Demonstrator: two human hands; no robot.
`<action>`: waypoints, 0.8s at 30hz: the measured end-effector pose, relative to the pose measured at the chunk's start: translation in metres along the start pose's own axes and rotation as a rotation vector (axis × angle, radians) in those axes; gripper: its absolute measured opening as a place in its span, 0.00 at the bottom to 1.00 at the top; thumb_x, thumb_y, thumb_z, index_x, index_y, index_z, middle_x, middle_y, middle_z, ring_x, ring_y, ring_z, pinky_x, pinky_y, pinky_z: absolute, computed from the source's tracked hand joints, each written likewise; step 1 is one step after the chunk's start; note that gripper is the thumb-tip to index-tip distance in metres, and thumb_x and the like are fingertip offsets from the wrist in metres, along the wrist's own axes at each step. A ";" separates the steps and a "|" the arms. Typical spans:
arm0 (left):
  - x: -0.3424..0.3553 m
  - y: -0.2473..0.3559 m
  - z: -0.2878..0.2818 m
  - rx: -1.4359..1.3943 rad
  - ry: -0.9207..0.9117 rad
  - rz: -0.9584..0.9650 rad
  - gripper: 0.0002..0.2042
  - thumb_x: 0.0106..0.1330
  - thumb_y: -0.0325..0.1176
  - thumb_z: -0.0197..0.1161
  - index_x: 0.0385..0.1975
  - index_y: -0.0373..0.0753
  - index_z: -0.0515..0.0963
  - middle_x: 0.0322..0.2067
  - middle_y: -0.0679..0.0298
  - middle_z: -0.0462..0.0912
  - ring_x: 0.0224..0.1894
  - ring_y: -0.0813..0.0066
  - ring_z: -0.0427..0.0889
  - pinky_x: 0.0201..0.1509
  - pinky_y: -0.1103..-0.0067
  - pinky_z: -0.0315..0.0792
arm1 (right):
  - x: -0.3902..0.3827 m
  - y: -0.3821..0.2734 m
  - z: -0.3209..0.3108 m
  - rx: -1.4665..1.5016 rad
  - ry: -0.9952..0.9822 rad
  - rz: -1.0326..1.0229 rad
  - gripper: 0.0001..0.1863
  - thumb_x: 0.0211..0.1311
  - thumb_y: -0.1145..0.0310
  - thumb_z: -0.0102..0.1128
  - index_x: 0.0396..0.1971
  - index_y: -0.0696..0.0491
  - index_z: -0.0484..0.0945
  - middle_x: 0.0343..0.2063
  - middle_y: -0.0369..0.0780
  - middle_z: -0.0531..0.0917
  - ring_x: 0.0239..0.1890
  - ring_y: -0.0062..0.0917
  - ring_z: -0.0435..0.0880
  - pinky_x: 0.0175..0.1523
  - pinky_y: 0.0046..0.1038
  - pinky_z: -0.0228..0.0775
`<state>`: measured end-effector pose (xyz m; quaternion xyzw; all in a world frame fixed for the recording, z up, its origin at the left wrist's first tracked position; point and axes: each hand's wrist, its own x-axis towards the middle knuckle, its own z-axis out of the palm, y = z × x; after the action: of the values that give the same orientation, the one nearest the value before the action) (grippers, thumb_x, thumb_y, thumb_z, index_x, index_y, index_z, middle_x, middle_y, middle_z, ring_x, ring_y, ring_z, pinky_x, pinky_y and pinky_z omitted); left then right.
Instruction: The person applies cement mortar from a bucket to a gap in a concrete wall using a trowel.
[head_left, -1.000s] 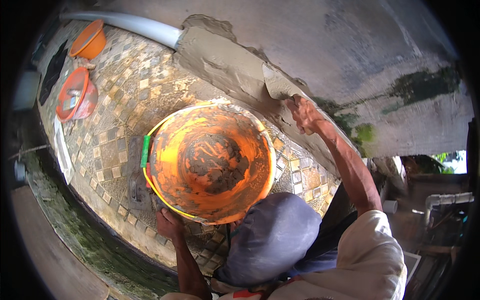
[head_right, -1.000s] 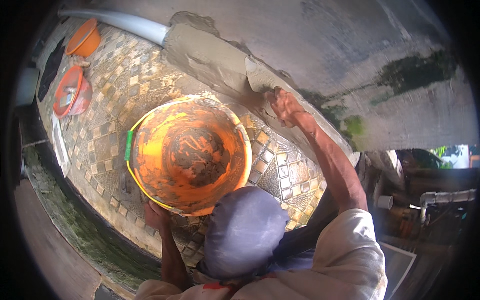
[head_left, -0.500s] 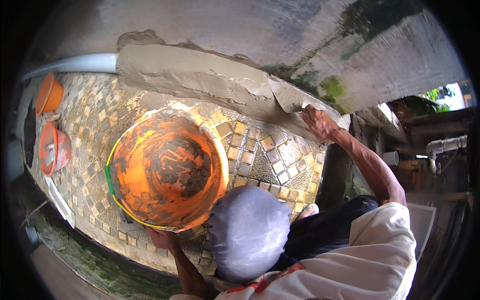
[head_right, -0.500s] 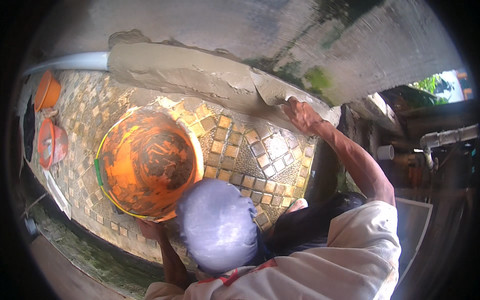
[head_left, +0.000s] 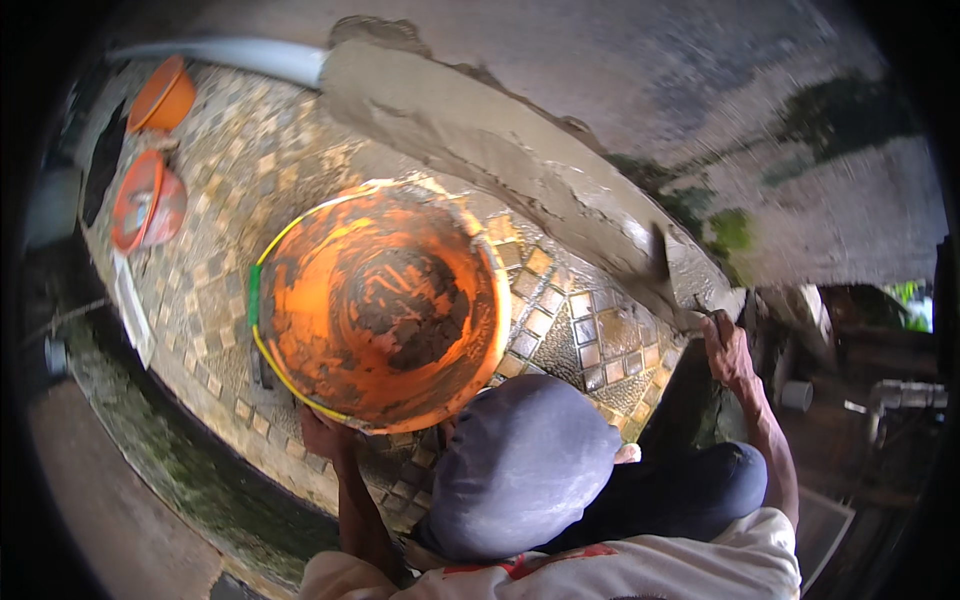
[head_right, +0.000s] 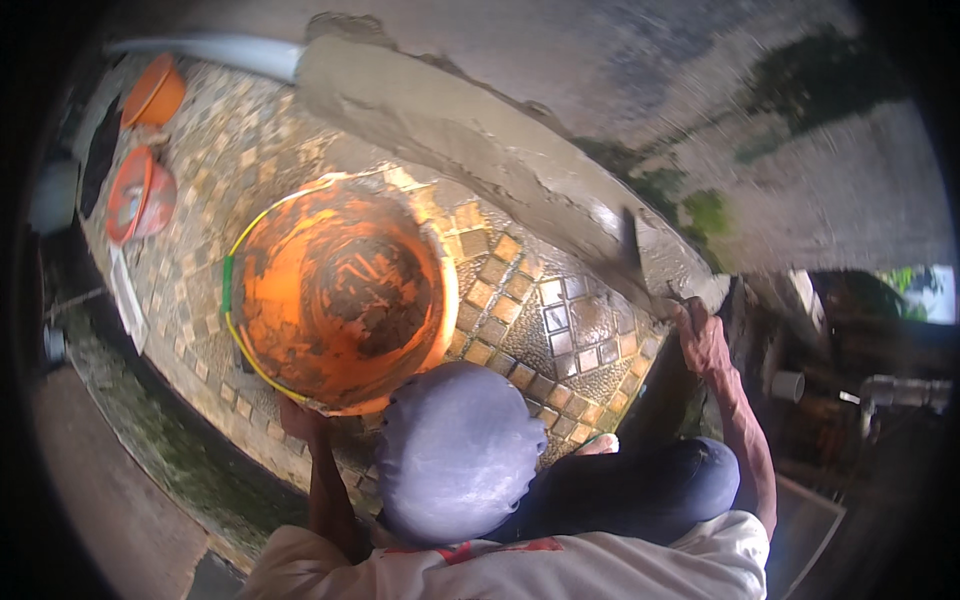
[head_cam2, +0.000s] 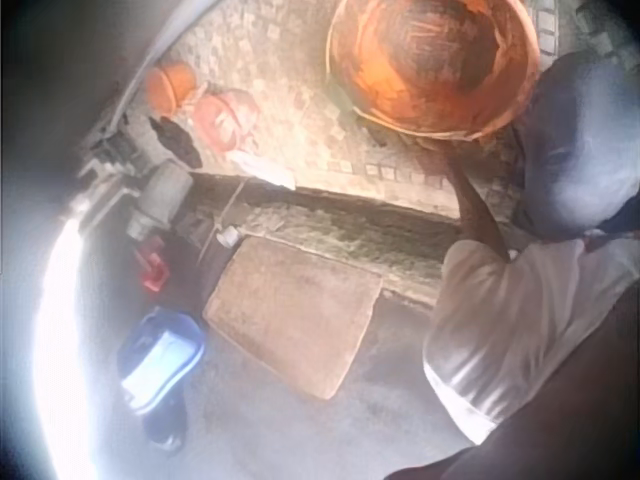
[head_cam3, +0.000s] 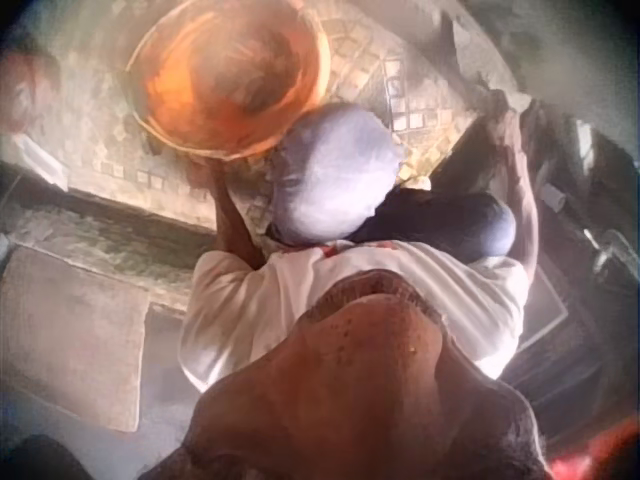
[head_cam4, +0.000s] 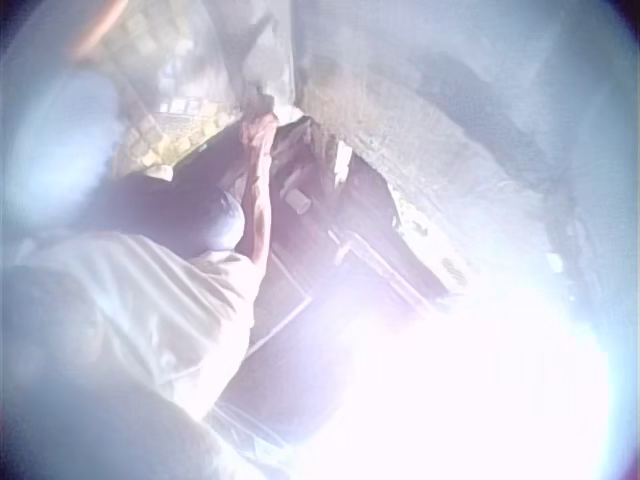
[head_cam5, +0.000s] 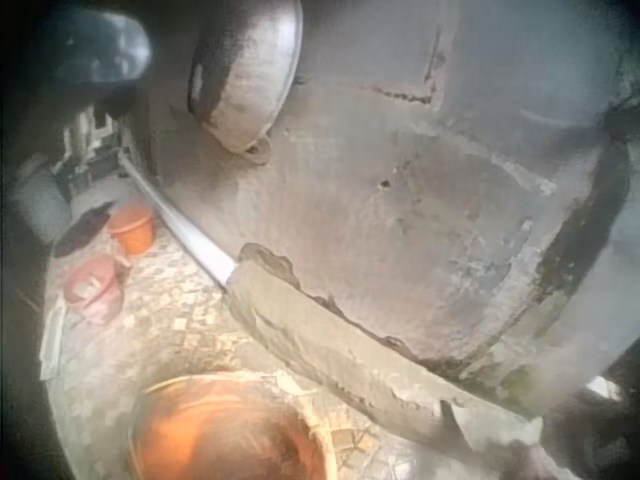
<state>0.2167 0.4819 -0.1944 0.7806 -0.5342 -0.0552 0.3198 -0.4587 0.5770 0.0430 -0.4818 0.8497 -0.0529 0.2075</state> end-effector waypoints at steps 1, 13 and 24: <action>0.004 -0.001 -0.010 0.047 0.021 -0.007 0.25 0.80 0.57 0.48 0.39 0.39 0.81 0.30 0.50 0.84 0.33 0.41 0.85 0.35 0.54 0.75 | 0.019 -0.017 0.007 -0.037 0.002 -0.125 0.19 0.79 0.54 0.54 0.46 0.59 0.73 0.27 0.55 0.82 0.30 0.56 0.84 0.36 0.51 0.77; 0.002 -0.002 -0.015 0.094 -0.036 -0.112 0.16 0.79 0.46 0.53 0.35 0.40 0.78 0.26 0.49 0.81 0.28 0.41 0.81 0.33 0.53 0.71 | 0.212 -0.285 0.046 -0.559 0.158 -0.789 0.21 0.79 0.55 0.53 0.57 0.57 0.73 0.31 0.54 0.88 0.32 0.50 0.89 0.35 0.48 0.82; 0.002 -0.009 -0.013 0.086 -0.008 -0.085 0.14 0.79 0.43 0.57 0.32 0.42 0.77 0.24 0.52 0.79 0.25 0.45 0.79 0.29 0.57 0.70 | 0.281 -0.370 0.094 -0.542 0.239 -0.803 0.26 0.81 0.53 0.48 0.58 0.63 0.73 0.30 0.58 0.87 0.35 0.52 0.90 0.38 0.48 0.85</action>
<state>0.2304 0.4881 -0.1887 0.8155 -0.5036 -0.0488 0.2811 -0.2528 0.1548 -0.0204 -0.7980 0.5983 0.0395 -0.0607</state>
